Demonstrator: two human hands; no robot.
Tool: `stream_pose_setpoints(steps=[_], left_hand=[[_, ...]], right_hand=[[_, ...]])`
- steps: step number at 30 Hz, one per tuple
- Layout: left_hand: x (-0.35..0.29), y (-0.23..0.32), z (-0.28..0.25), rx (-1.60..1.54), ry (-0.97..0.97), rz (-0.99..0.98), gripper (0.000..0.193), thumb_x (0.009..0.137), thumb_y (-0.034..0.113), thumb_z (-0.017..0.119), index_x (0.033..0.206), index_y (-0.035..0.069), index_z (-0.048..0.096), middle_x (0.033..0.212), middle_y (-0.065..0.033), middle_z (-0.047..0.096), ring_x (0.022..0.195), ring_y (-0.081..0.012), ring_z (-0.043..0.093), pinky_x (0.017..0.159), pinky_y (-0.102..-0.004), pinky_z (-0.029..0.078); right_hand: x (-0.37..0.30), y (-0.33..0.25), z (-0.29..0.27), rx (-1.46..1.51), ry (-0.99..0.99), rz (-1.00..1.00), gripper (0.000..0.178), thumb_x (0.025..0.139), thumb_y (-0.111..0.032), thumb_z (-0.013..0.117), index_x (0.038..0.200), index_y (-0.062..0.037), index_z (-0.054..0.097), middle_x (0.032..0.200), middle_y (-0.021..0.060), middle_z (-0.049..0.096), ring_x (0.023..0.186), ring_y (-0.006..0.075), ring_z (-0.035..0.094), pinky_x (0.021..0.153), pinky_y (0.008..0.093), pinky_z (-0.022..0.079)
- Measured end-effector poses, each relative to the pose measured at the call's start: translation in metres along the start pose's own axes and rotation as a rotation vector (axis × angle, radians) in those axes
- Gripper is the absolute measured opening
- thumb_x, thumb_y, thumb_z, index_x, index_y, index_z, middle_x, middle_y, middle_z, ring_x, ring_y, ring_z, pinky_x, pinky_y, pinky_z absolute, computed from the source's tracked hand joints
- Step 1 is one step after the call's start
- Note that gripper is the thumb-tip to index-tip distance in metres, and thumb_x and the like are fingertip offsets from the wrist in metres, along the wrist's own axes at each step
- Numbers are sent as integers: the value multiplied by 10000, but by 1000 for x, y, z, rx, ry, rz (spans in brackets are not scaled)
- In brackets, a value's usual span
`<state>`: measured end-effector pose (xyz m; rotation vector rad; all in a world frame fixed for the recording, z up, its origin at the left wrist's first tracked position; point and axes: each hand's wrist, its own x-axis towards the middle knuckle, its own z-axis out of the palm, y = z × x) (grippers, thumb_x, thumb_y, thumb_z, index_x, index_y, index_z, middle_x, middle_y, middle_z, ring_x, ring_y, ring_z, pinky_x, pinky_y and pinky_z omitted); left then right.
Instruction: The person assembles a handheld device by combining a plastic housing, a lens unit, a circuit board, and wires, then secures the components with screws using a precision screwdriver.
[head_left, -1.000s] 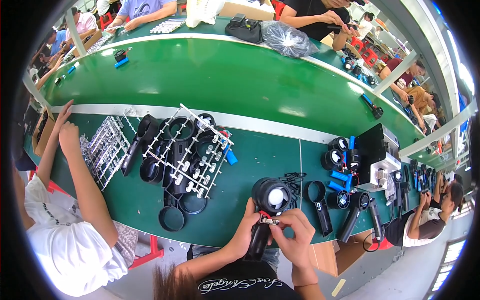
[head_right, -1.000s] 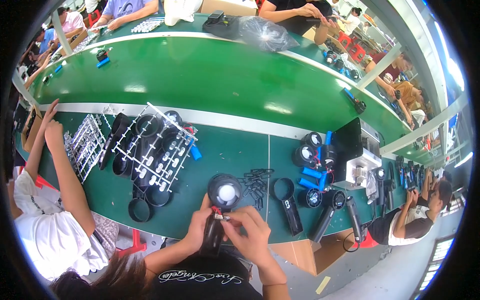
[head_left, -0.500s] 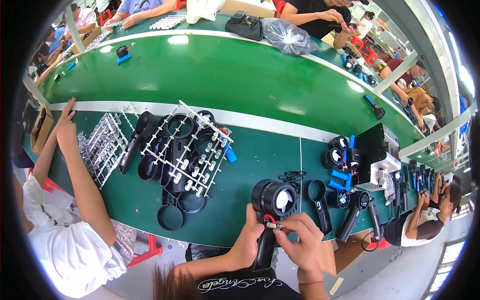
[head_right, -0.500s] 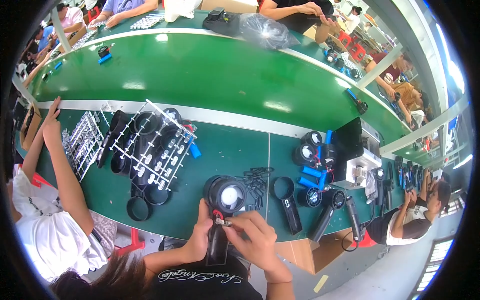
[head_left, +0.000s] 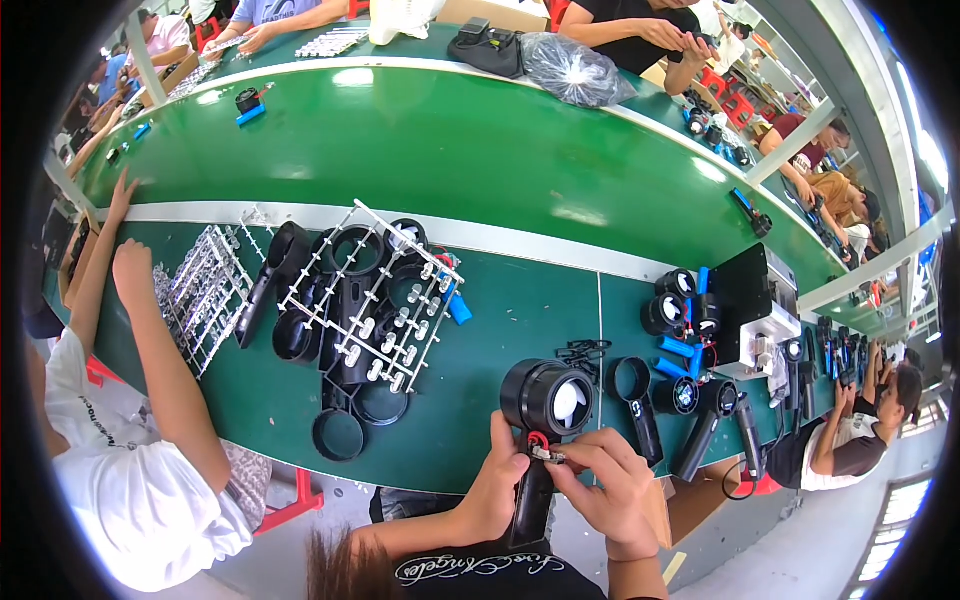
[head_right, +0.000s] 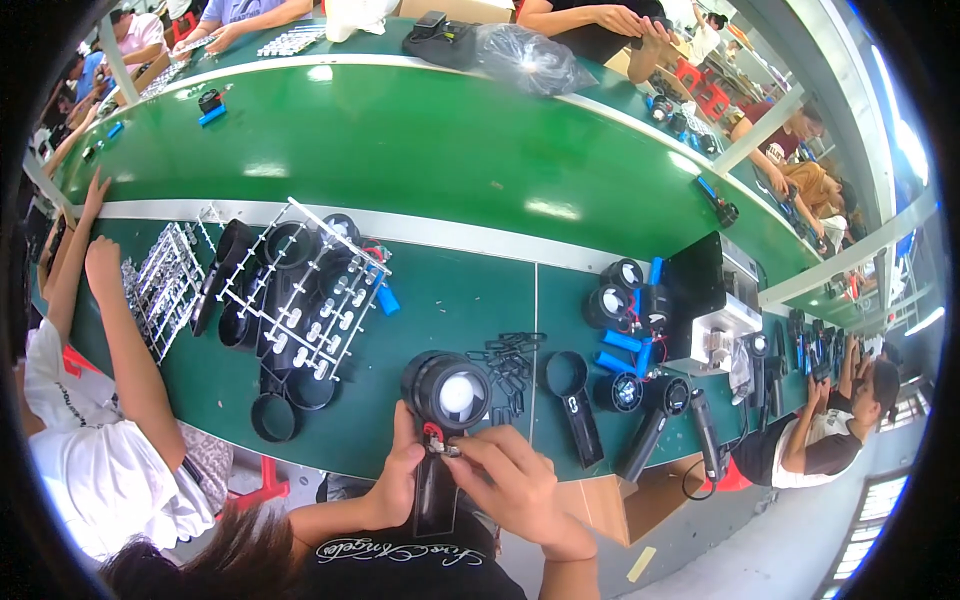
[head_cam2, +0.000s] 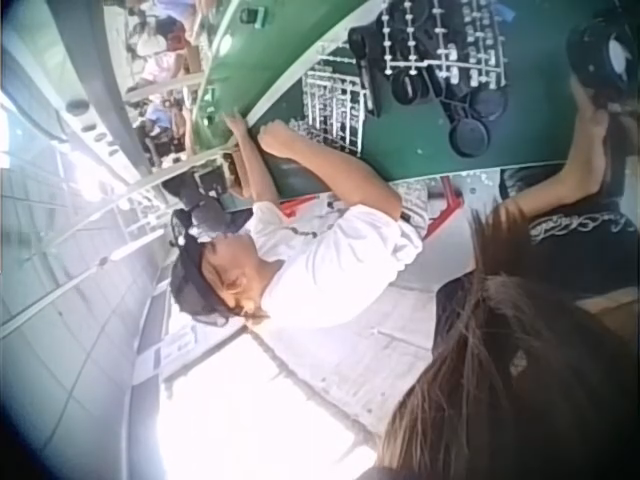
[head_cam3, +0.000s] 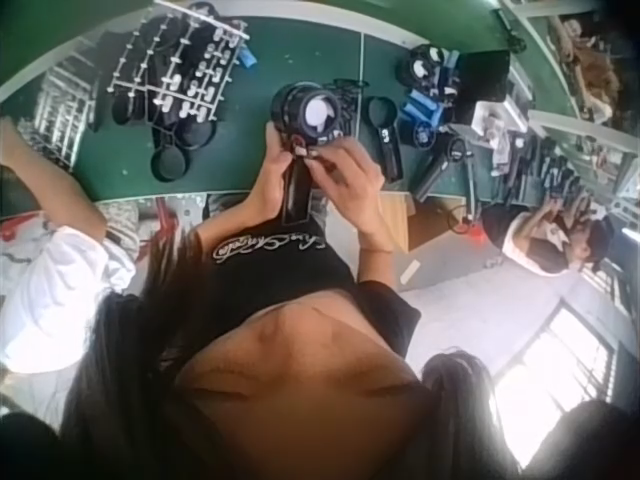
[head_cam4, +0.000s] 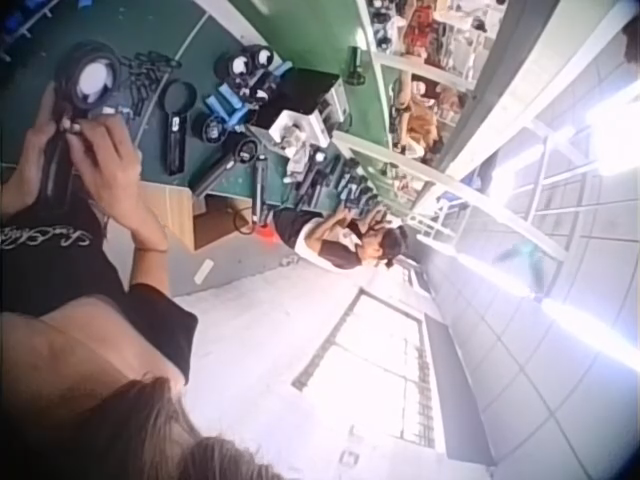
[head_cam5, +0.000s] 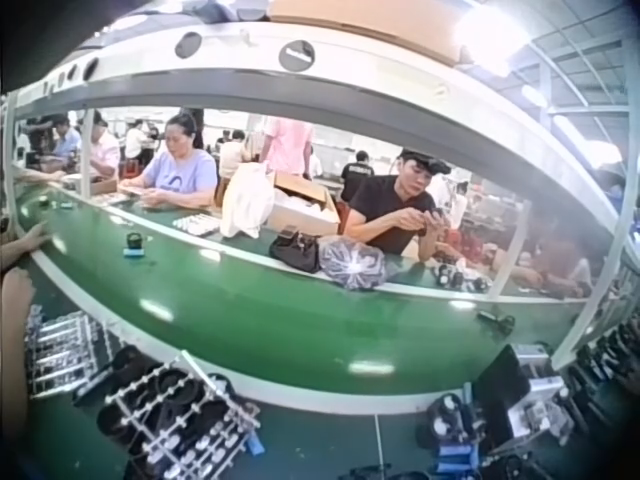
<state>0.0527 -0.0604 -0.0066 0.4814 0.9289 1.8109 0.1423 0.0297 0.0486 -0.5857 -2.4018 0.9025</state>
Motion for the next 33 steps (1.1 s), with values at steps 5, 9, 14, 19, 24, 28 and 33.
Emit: stream_pose_setpoints(steps=[5,9,14,19,24,28,33], left_hand=[[-2,0,-2,-7,-13,-18,398,835,179,283,1186,14,193,1113,-148,417,1031,-186,437,930,-320,321],[-4,-3,-1,32,16,60,419,858,234,313,1184,7,182,1140,-151,391,1058,-190,413,947,-327,298],[-6,-6,1,107,3,233,524,868,320,362,1212,-11,147,1196,-154,330,1114,-201,358,974,-345,255],[-7,-4,2,89,-18,232,570,864,351,372,1223,-19,129,1226,-150,294,1136,-206,332,982,-355,241],[-10,-13,0,89,0,193,574,853,331,372,1258,18,111,1177,-153,348,1075,-204,383,930,-351,298],[-9,-10,1,139,8,155,550,844,305,365,1274,66,118,1131,-147,394,1017,-199,433,879,-348,358],[-10,-6,2,121,-10,117,500,855,278,360,1222,27,132,1133,-164,384,1024,-205,419,907,-349,324]], right_hand=[[-1,-1,-3,-83,-68,-34,186,655,23,709,821,-9,630,770,77,580,591,140,575,505,232,464],[0,-2,-2,-91,-81,-38,205,650,27,708,836,-7,631,791,83,579,596,157,577,509,240,468],[-3,-1,-3,-56,23,-178,231,632,41,703,845,-13,631,800,90,587,607,198,585,512,260,473],[-5,1,-10,-107,17,-298,276,612,19,718,862,-49,625,800,87,613,593,208,595,485,268,474],[-5,-7,-8,-153,69,-283,318,604,12,722,895,-61,618,795,80,631,561,207,601,452,263,472],[-4,-9,-9,-236,67,-290,318,610,13,720,904,-57,622,789,77,632,557,207,603,435,255,463],[-3,-17,-10,-320,49,-246,307,624,12,711,913,-53,629,791,71,629,553,201,602,421,265,451]])
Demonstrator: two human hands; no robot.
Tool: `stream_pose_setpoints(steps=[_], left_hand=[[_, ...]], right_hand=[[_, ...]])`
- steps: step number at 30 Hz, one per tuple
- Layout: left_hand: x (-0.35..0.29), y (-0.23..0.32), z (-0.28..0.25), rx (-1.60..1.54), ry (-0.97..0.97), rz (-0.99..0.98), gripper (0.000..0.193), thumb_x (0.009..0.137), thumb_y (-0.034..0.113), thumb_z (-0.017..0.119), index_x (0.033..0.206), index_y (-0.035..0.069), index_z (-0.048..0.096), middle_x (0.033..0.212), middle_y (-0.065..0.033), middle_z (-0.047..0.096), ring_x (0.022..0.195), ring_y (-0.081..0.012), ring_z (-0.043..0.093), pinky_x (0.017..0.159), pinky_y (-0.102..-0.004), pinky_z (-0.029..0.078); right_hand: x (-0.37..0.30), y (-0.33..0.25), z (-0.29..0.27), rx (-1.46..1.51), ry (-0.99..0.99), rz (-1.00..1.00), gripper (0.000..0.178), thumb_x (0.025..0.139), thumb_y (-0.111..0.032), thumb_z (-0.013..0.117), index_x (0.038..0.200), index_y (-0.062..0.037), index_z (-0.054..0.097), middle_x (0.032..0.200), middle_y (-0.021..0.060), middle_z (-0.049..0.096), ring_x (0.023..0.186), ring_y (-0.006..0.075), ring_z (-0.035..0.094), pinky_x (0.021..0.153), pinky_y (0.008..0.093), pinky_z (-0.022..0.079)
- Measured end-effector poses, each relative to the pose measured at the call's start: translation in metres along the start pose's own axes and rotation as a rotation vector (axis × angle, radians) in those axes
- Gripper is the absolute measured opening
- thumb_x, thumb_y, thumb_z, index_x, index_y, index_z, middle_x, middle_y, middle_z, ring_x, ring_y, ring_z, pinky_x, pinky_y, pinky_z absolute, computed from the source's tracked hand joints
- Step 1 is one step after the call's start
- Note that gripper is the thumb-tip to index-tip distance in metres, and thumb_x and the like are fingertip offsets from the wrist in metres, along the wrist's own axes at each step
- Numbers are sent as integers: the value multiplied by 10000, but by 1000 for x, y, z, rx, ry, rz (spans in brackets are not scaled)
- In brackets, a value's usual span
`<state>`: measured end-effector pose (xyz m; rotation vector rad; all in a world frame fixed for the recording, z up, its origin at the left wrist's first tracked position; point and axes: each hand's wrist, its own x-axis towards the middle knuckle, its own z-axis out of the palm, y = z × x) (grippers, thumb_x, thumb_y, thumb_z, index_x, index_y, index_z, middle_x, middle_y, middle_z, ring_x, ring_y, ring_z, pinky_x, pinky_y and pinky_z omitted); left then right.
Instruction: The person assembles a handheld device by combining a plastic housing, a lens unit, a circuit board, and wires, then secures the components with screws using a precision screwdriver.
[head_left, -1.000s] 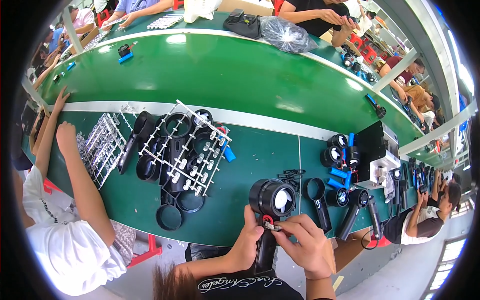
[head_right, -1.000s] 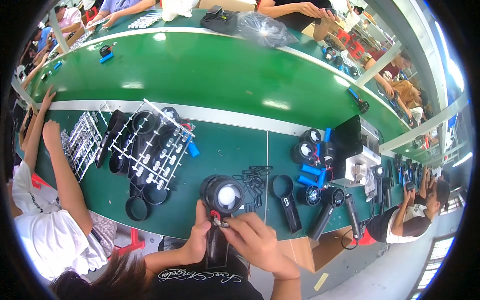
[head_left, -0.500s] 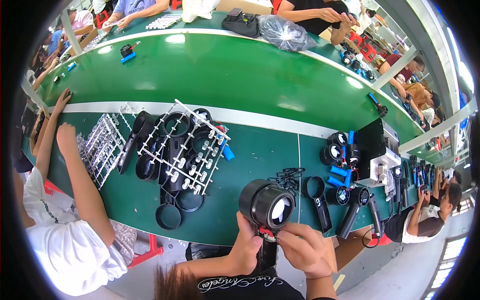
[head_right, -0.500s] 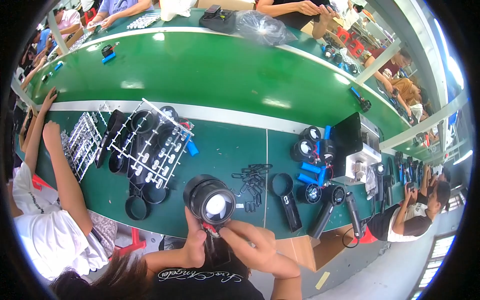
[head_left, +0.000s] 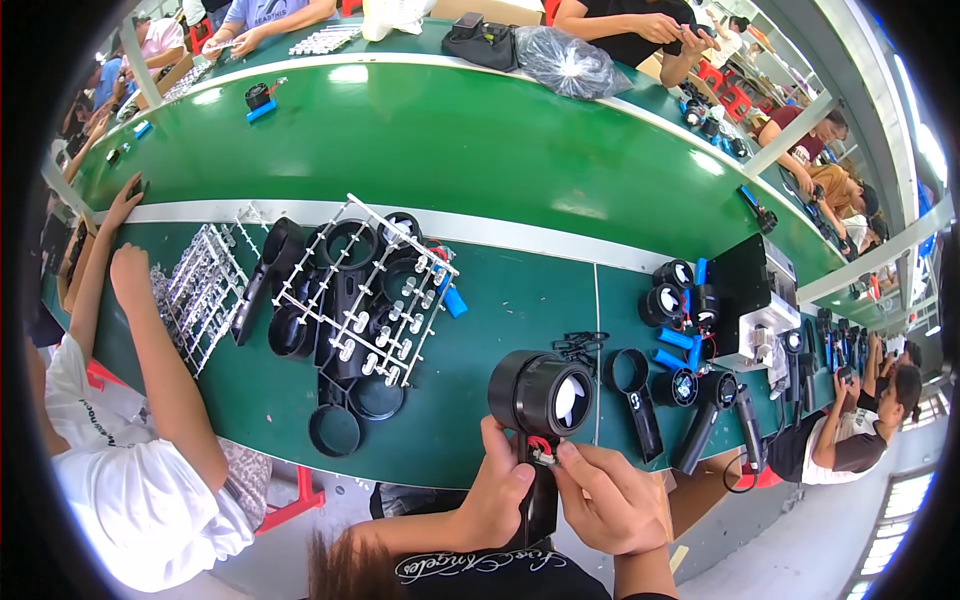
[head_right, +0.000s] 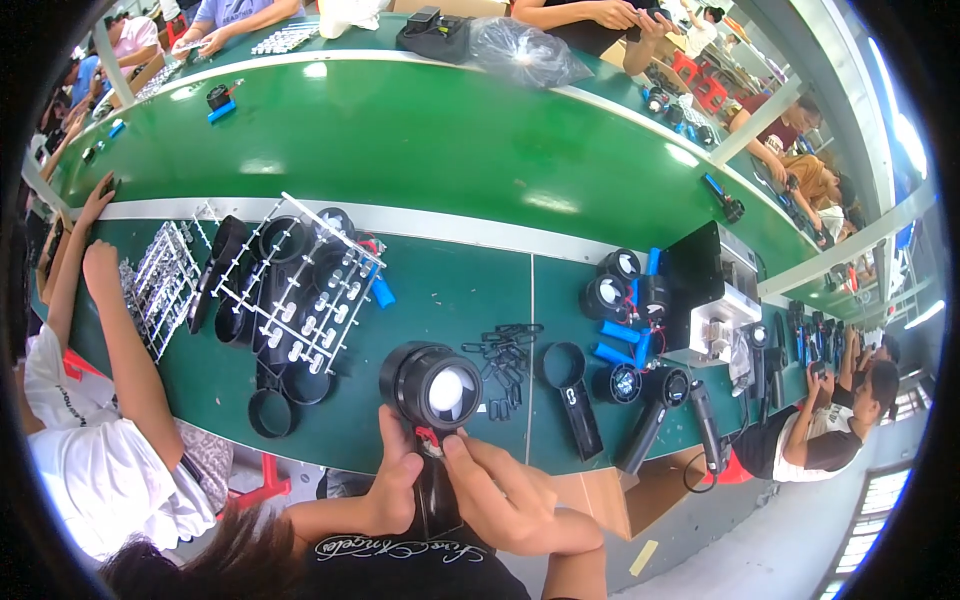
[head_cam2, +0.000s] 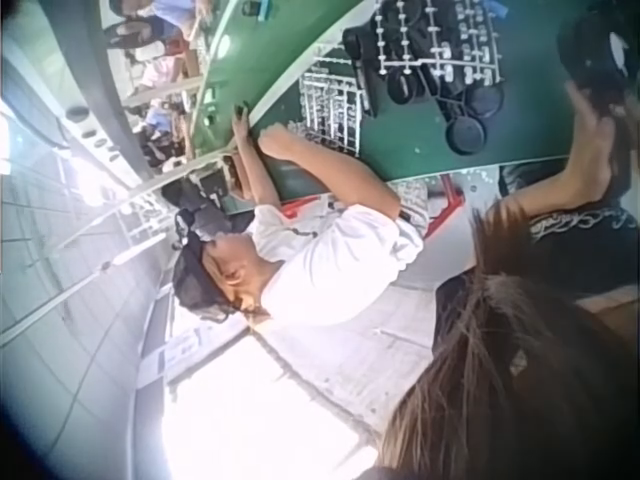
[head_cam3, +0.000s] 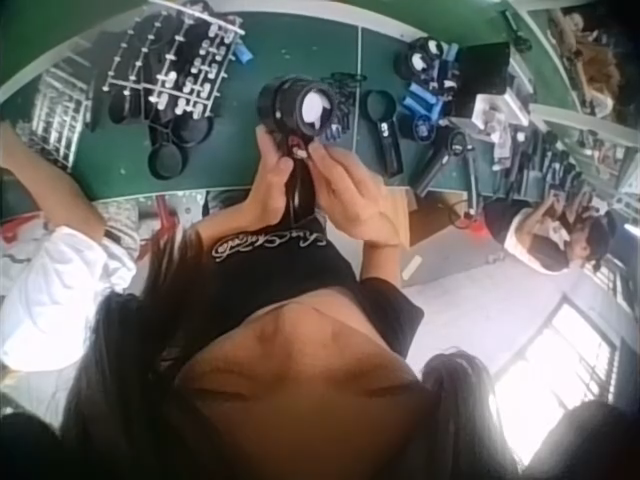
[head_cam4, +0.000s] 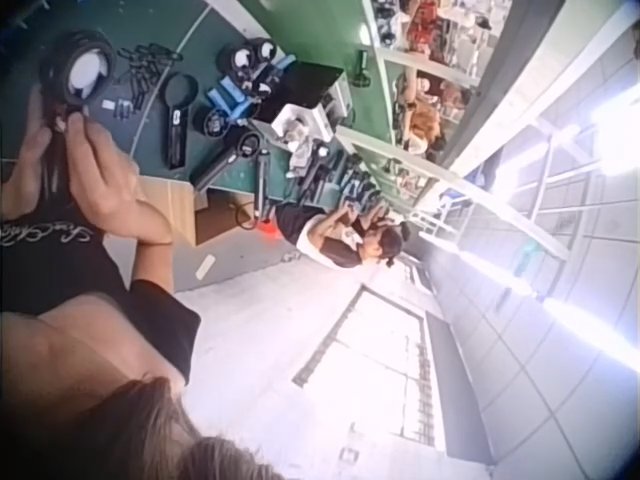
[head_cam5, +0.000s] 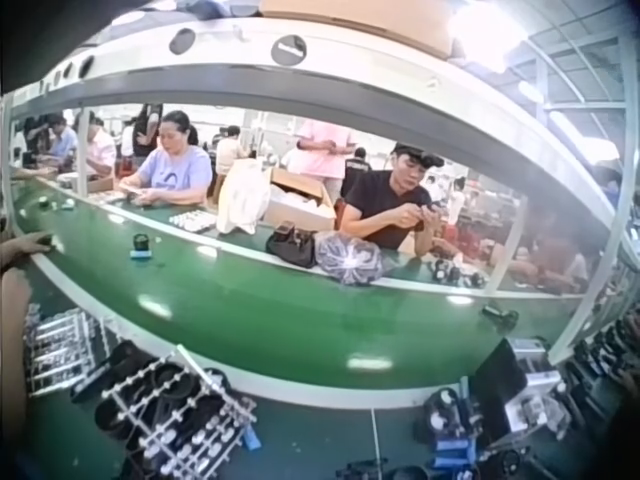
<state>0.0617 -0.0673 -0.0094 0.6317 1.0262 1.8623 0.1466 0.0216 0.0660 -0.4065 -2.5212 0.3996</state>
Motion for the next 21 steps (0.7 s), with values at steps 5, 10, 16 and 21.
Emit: stream_pose_setpoints(steps=[5,10,16,21], left_hand=[[0,3,0,-1,-15,-8,477,865,260,351,1186,-18,136,1128,-178,380,1023,-204,407,919,-345,301],[-1,7,2,-158,1,-84,468,866,264,347,1195,5,138,1142,-155,377,1049,-184,400,928,-323,302],[1,16,4,-255,-5,-127,436,861,221,322,1210,30,143,1172,-150,366,1084,-179,396,946,-322,301],[4,16,7,-283,6,-127,416,859,176,292,1217,32,138,1181,-153,356,1092,-184,395,952,-324,300]], right_hand=[[3,2,-4,-44,-91,-142,299,668,31,650,963,43,603,823,118,610,598,171,619,452,224,477],[9,1,-1,92,-15,-5,281,635,33,690,908,7,629,774,93,617,568,171,614,453,227,476],[10,-3,-3,209,25,131,252,609,72,709,846,14,645,716,94,620,571,160,622,477,214,484],[13,-3,-1,203,52,122,254,613,84,701,852,24,640,711,99,616,565,153,617,473,211,484]])
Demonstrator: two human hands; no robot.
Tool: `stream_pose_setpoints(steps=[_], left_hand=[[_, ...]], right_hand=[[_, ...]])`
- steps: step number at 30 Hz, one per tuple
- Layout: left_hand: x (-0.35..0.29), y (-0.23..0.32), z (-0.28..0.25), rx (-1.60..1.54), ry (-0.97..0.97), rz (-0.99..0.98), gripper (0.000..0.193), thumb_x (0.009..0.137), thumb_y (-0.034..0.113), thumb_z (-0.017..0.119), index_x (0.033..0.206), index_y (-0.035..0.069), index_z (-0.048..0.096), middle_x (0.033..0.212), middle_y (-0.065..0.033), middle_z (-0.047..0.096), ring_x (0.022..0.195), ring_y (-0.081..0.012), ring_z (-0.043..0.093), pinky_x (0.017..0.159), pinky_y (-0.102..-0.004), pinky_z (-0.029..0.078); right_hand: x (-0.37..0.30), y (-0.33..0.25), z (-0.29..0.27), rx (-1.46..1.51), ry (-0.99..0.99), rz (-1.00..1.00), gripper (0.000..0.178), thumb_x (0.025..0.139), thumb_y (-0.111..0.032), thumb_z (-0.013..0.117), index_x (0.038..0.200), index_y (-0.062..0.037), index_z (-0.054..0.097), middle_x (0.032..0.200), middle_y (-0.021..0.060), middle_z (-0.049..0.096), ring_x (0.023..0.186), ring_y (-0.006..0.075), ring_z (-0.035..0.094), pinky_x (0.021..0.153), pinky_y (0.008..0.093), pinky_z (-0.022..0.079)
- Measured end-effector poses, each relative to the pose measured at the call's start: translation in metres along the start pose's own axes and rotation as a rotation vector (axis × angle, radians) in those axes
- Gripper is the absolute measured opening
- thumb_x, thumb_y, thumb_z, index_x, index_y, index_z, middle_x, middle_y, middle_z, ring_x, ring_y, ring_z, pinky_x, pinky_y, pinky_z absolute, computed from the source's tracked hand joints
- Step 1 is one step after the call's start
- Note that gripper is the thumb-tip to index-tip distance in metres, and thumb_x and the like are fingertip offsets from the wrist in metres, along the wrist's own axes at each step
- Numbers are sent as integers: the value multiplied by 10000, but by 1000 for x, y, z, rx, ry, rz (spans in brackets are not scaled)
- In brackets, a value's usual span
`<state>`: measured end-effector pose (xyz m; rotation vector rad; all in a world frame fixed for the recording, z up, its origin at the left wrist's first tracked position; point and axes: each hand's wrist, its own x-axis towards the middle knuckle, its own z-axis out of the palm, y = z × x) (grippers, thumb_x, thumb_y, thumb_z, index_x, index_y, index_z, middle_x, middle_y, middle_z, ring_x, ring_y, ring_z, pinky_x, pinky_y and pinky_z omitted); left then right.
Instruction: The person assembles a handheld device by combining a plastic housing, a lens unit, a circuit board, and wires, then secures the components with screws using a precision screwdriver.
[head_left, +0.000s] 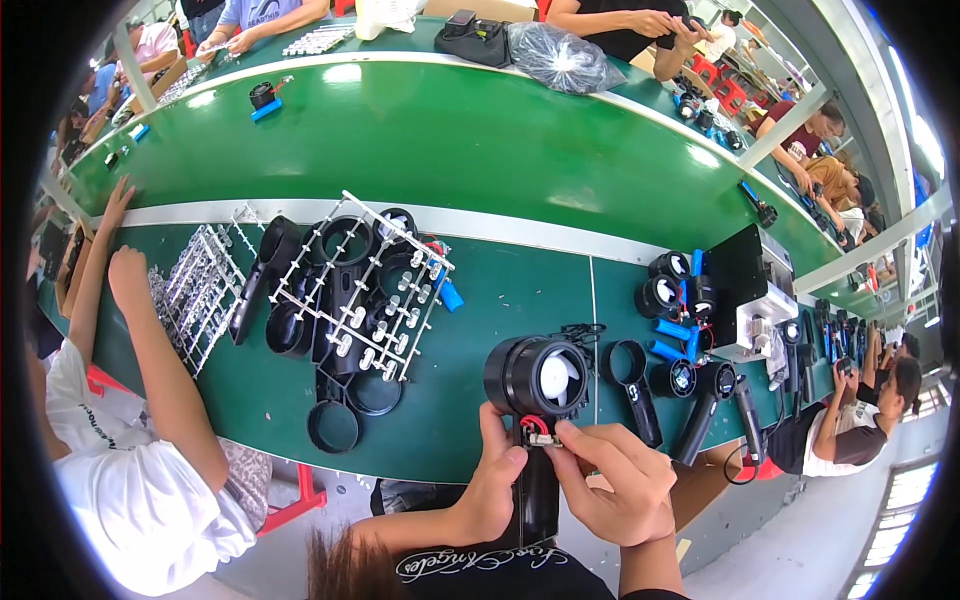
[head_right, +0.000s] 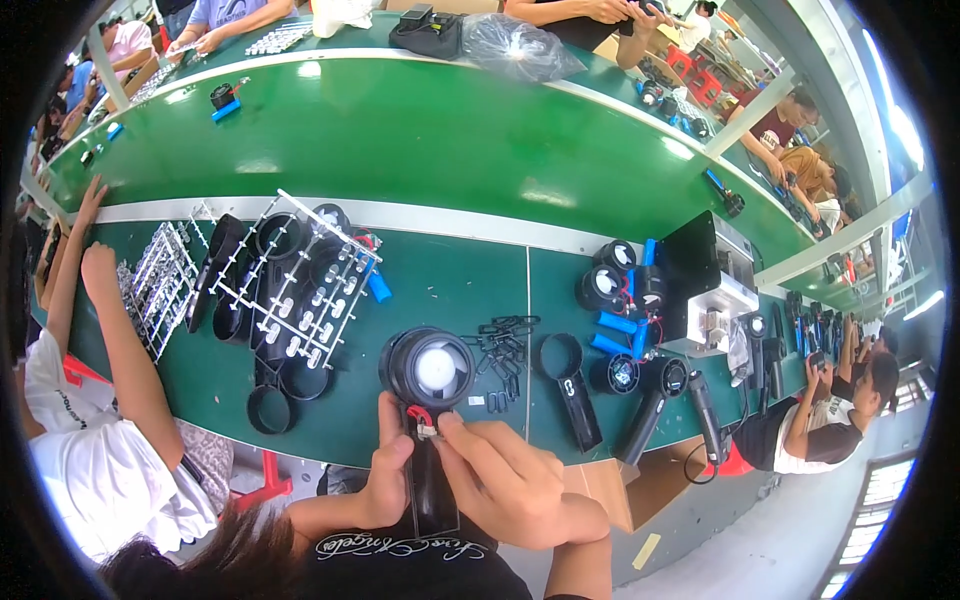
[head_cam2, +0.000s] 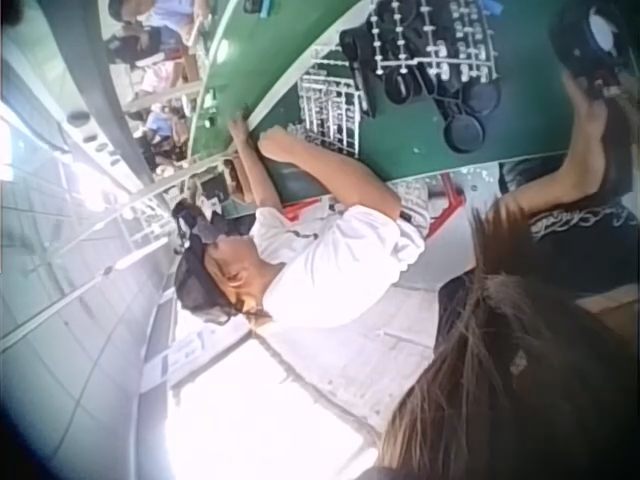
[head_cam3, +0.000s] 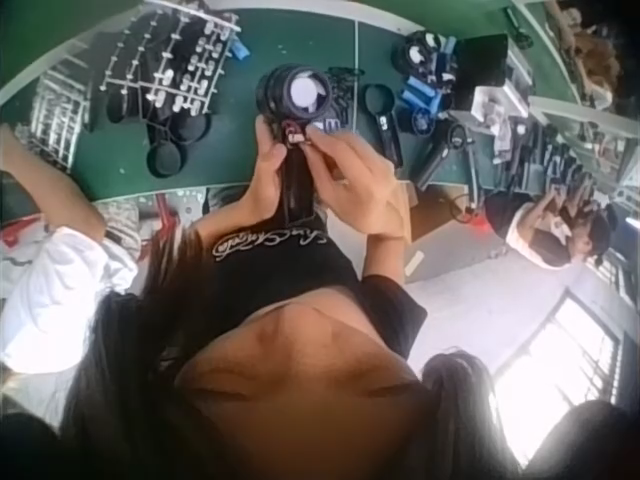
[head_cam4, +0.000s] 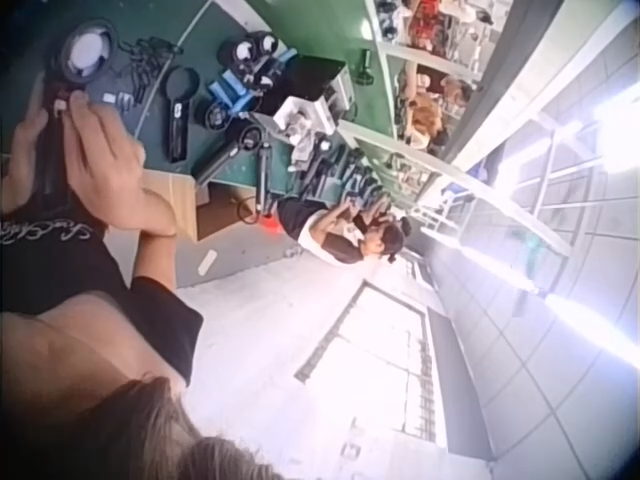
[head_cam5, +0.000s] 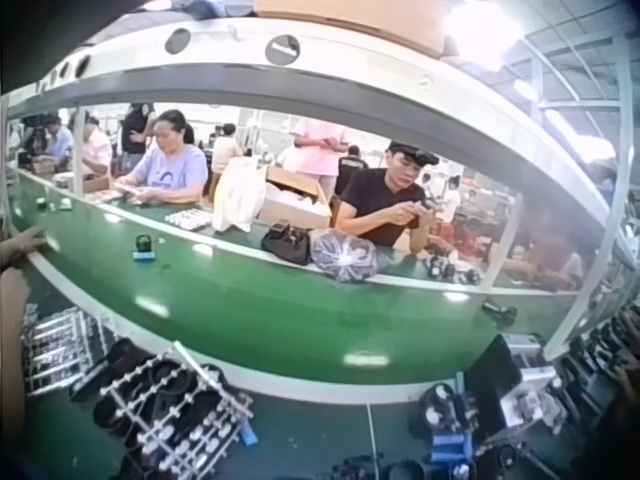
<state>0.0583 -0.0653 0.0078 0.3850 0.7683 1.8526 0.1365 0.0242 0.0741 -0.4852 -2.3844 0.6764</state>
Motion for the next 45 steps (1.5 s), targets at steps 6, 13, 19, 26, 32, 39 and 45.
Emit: stream_pose_setpoints(steps=[6,13,19,26,32,39,45], left_hand=[[-1,-1,-3,83,4,51,410,863,164,278,1218,29,126,1186,-160,342,1099,-190,380,951,-316,295],[-1,-1,-3,184,20,155,422,865,178,277,1219,18,112,1173,-175,341,1066,-205,384,941,-322,291],[0,-4,-8,329,98,216,418,870,184,281,1211,12,111,1155,-178,350,1055,-200,388,932,-330,301],[14,16,3,-38,169,-69,294,924,221,376,1152,69,270,1081,-100,407,990,-142,443,872,-297,375],[21,37,7,-149,107,-179,291,922,259,365,1164,104,318,1028,-89,462,880,-163,517,750,-311,460],[19,35,-2,-249,-15,-209,396,891,305,367,1214,81,316,994,-98,491,897,-188,526,796,-328,453],[15,41,3,-207,-2,-200,442,879,297,363,1253,77,275,1059,-126,481,912,-202,530,786,-331,458]], right_hand=[[10,-11,-3,-108,-52,-56,260,634,72,686,883,18,631,704,82,599,528,152,588,447,216,463],[12,-7,-5,-184,-148,-183,294,651,38,687,935,31,610,728,89,577,521,179,569,424,253,448],[8,4,0,-203,-219,-279,340,661,31,638,993,48,567,799,114,571,566,194,582,448,259,465],[29,2,-3,107,-260,-14,336,660,37,686,982,-22,607,751,64,553,571,124,557,517,228,471],[37,-4,-6,161,-298,79,451,650,18,707,1074,-31,562,758,50,531,579,108,544,532,223,469],[34,-16,-13,248,-200,53,545,624,39,731,1111,-31,498,915,84,515,613,96,573,531,207,488],[31,-17,-16,190,-178,-66,496,671,-16,702,1119,-39,491,987,96,494,607,124,581,488,234,488]])
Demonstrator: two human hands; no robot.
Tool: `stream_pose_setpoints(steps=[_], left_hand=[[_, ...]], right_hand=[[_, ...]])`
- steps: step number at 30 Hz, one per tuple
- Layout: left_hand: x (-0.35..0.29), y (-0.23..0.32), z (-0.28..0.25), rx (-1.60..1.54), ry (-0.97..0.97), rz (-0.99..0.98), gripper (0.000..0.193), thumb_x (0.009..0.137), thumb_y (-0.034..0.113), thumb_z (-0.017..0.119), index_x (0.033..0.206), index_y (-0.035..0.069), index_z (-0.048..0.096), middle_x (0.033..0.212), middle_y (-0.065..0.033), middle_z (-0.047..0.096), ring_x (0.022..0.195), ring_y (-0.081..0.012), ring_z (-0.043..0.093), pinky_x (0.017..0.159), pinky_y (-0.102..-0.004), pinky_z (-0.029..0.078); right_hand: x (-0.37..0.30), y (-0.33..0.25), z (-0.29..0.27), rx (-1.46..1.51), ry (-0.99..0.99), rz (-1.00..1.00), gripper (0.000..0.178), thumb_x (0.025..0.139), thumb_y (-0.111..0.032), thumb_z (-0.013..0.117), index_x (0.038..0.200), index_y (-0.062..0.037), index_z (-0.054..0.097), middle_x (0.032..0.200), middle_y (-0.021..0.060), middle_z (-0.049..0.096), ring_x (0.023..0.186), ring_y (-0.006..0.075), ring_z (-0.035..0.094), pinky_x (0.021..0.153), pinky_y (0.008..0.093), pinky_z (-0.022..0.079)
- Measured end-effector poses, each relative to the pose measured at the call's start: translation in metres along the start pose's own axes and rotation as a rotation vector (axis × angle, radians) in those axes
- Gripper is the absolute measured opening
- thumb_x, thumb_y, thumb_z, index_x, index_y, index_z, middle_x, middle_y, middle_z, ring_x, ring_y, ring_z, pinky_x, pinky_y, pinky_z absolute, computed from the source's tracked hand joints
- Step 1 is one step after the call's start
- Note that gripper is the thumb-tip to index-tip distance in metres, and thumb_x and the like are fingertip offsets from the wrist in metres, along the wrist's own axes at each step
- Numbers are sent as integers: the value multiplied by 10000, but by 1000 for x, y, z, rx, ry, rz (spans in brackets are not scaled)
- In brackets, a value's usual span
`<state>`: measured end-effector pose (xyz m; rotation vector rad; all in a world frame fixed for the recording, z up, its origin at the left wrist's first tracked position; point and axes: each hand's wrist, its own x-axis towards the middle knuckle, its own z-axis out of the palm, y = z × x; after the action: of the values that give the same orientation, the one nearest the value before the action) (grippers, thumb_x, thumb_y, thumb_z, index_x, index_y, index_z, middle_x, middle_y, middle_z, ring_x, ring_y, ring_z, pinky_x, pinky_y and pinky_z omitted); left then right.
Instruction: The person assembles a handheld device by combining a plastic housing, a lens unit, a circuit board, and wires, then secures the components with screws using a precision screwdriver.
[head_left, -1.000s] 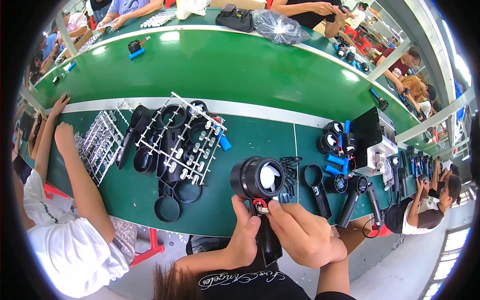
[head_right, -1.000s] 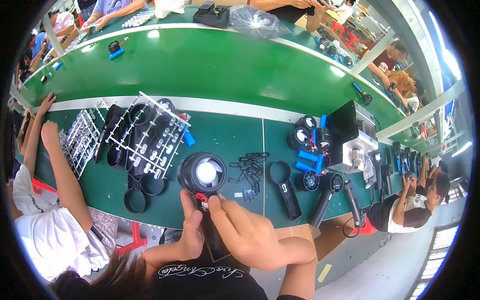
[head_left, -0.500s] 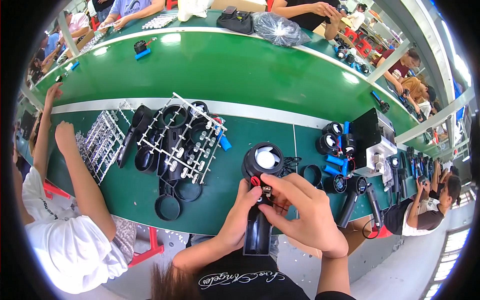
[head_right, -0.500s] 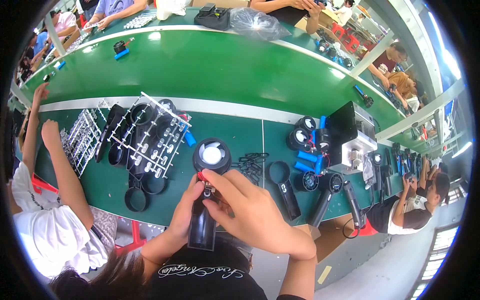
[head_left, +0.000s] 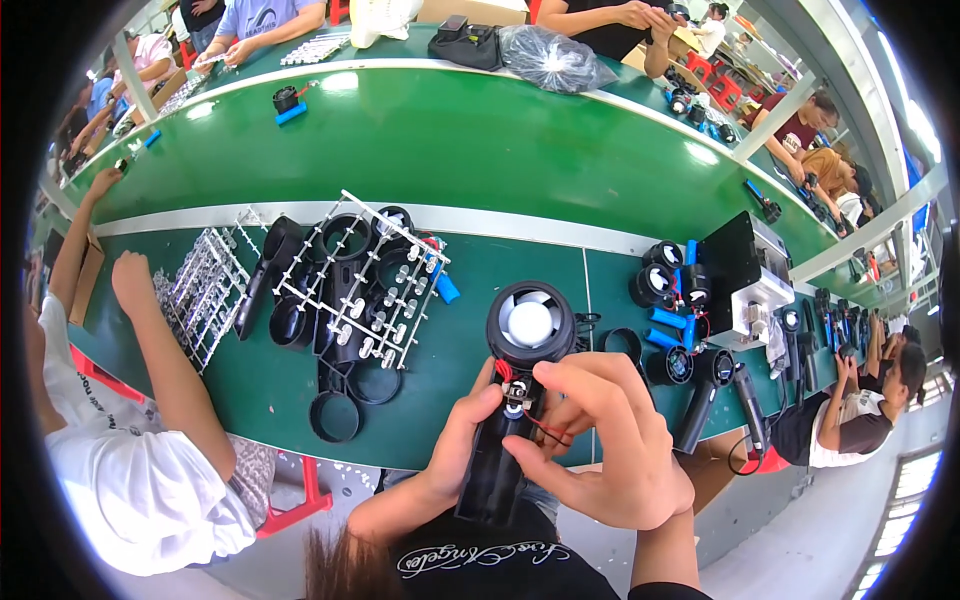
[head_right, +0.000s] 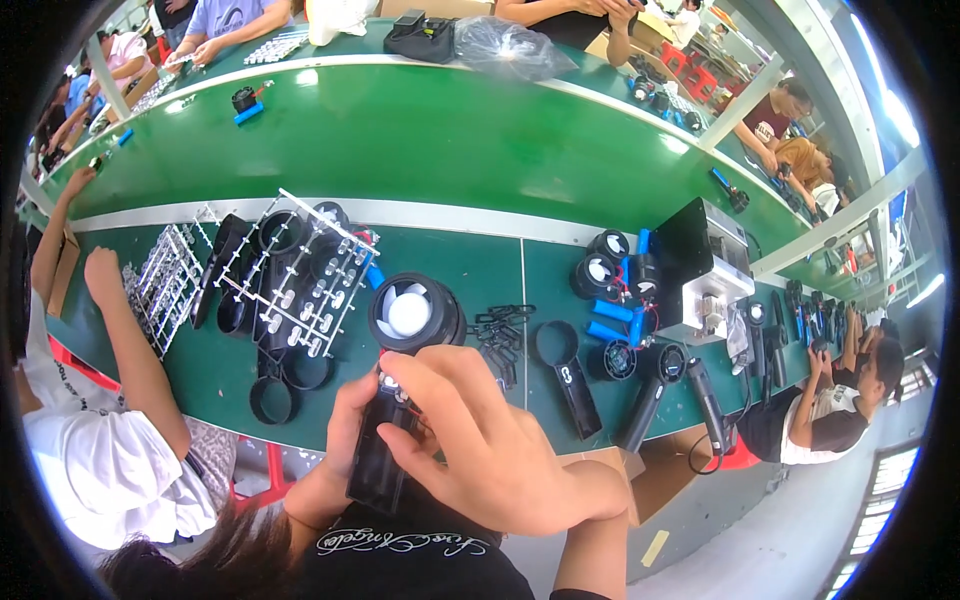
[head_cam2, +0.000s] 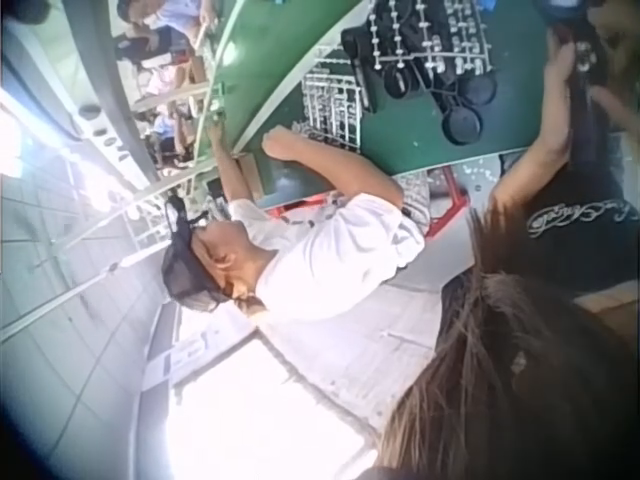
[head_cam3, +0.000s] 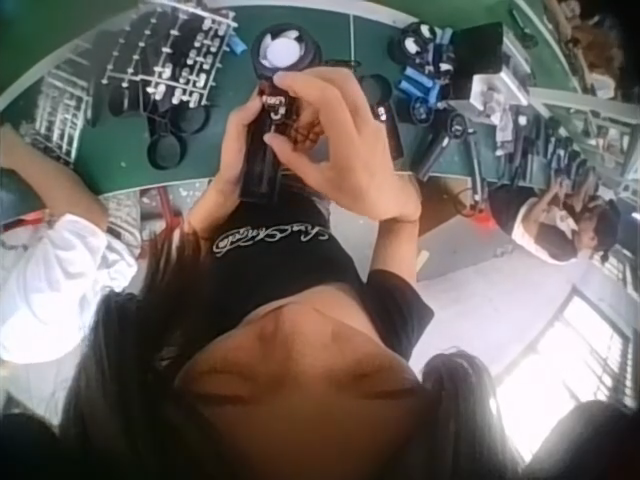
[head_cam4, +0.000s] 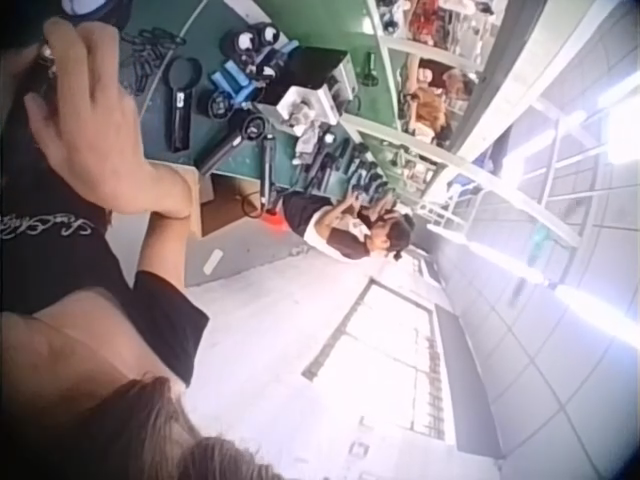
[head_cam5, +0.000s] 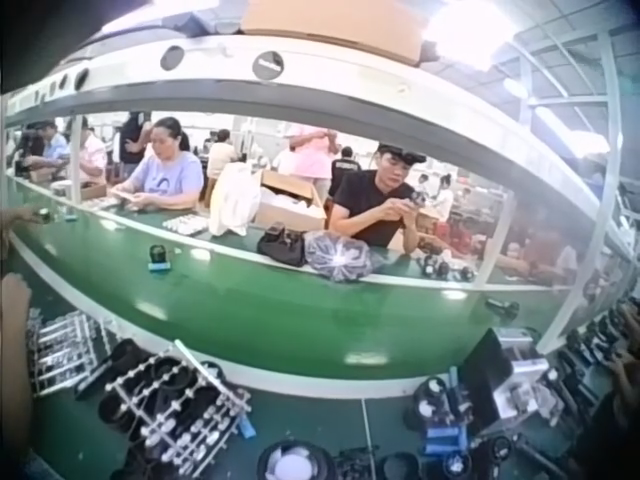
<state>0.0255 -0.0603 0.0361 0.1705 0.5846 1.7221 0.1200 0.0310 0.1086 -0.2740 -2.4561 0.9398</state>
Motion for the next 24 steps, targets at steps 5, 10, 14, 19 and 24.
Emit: stream_pose_setpoints(steps=[5,10,14,19,24], left_hand=[[0,-6,0,202,15,154,445,881,260,356,1258,56,238,1124,-123,426,1017,-183,460,878,-312,380],[-2,-10,-8,556,58,366,380,891,166,339,1222,25,217,1163,-109,363,1092,-161,379,959,-295,277],[-7,-10,-3,573,36,318,367,907,126,328,1214,-12,182,1169,-136,337,1089,-161,374,956,-296,280],[-16,-12,-8,795,98,421,419,901,168,330,1198,-41,119,1061,-185,465,954,-217,487,872,-317,350],[-26,-11,-8,758,50,374,460,839,63,370,1193,-8,85,1067,-176,439,953,-195,470,865,-332,350]], right_hand=[[-1,7,1,-201,-32,-177,300,698,-43,641,991,-42,574,945,76,537,620,169,599,451,264,481],[-10,23,8,-231,9,-306,338,660,0,607,997,-3,571,988,109,562,656,200,617,486,257,494],[-18,27,6,-257,-32,-314,336,668,6,594,1003,10,584,967,129,561,654,196,619,486,254,490],[-11,29,6,-262,-105,-367,284,638,41,625,918,-2,598,924,112,568,649,197,615,503,260,488],[-7,41,2,-113,-212,-458,308,665,-4,609,971,21,587,973,120,559,647,202,605,493,263,486]])
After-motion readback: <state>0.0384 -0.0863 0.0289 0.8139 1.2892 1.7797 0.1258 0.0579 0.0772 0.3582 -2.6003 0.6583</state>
